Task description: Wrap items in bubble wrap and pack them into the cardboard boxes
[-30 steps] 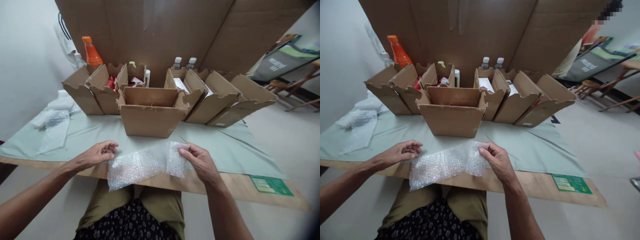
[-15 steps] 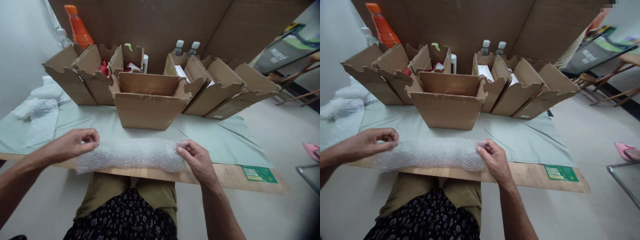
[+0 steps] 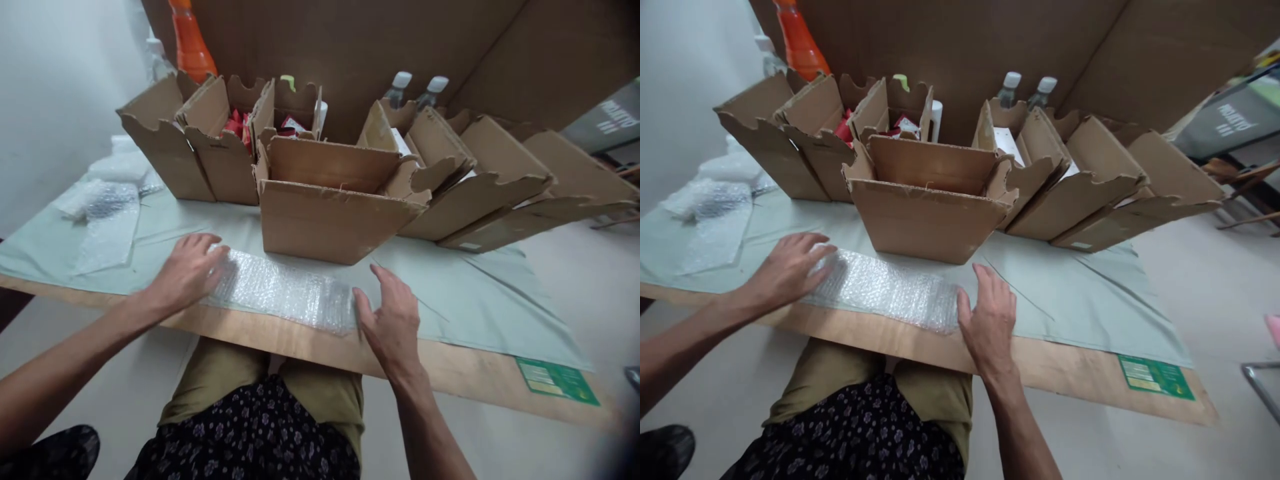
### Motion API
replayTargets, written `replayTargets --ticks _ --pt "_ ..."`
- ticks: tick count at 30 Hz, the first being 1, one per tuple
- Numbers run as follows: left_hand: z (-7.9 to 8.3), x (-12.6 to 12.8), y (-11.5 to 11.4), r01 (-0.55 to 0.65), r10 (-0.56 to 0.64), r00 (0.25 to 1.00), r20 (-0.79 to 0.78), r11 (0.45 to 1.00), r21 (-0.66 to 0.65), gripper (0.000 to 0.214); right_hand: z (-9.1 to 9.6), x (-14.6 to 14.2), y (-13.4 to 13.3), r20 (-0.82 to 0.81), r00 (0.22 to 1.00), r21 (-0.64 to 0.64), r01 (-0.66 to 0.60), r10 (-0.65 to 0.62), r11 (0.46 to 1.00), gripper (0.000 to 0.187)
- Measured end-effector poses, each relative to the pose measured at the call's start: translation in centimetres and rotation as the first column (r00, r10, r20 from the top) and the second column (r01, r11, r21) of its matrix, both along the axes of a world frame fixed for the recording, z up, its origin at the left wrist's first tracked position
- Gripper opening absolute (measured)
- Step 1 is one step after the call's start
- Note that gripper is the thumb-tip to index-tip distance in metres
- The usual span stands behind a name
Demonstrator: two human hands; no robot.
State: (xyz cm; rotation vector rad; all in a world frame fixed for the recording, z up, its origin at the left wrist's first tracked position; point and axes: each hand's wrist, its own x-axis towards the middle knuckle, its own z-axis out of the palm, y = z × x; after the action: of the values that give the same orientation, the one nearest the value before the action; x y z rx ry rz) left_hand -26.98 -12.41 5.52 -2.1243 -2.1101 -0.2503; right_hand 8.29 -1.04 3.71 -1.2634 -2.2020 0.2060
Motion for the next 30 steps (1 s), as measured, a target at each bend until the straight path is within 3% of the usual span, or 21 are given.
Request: replayTargets --ticks 3,5,7,9,11,14,17,19,22,25,28,30 --pt "-0.7 3.7 -2.2 0.126 -0.129 0.990 0.057 0.990 0.056 0.034 1.2 -4.1 -1.7 0.028 0.963 -0.045 -0.266 0.267 0.963 0.042" --pt "-1.5 5.2 -2.7 0.133 -0.136 0.988 0.076 0.990 0.039 0.039 1.4 -7.9 -2.9 0.084 0.876 -0.121 -0.464 0.475 0.877 0.044" --pt "-2.5 5.6 -2.8 0.098 -0.096 0.992 0.084 0.995 -0.024 0.044 0.9 -10.8 -3.4 0.139 0.786 -0.198 -0.574 0.602 0.795 0.047" --pt "-3.5 5.0 -2.8 0.073 -0.064 0.994 0.086 0.993 -0.098 0.050 -0.3 -11.4 -3.2 0.175 0.744 -0.248 -0.601 0.645 0.760 0.047" --pt "-4.2 4.3 -2.9 0.082 -0.069 0.993 0.093 0.986 -0.148 0.055 -1.6 -9.5 -2.7 0.197 0.763 -0.262 -0.565 0.616 0.783 0.051" --pt "-4.5 3.9 -3.2 0.109 -0.089 0.989 0.120 0.979 -0.171 0.059 -3.0 -3.4 -2.2 0.235 0.850 -0.245 -0.418 0.472 0.875 0.057" --pt "-4.4 3.9 -3.3 0.129 -0.099 0.981 0.170 0.976 -0.176 0.060 -3.0 2.4 -1.6 0.288 0.916 -0.182 -0.235 0.280 0.955 0.051" --pt "-4.0 3.5 -3.4 0.126 -0.092 0.974 0.207 0.980 -0.154 0.058 -2.5 4.4 -0.8 0.285 0.942 -0.124 -0.148 0.178 0.981 0.047" --pt "-3.2 1.7 -3.8 -0.039 0.041 0.977 0.210 0.999 -0.016 0.052 -1.8 4.0 0.5 0.213 0.968 -0.048 -0.126 0.134 0.991 0.043" --pt "-2.5 -0.9 -4.3 -0.305 0.284 0.941 0.183 0.947 0.100 0.050 -1.4 1.2 1.8 0.193 0.963 -0.044 -0.181 0.186 0.983 0.040" --pt "-2.8 -2.6 -4.4 -0.465 0.447 0.875 0.184 0.883 0.065 0.046 -1.5 -1.2 2.5 0.237 0.948 -0.119 -0.187 0.211 0.975 0.036" --pt "-3.4 -2.8 -4.1 -0.498 0.478 0.850 0.222 0.866 0.044 0.035 -1.5 -1.6 2.4 0.215 0.949 -0.161 -0.197 0.230 0.967 0.029"
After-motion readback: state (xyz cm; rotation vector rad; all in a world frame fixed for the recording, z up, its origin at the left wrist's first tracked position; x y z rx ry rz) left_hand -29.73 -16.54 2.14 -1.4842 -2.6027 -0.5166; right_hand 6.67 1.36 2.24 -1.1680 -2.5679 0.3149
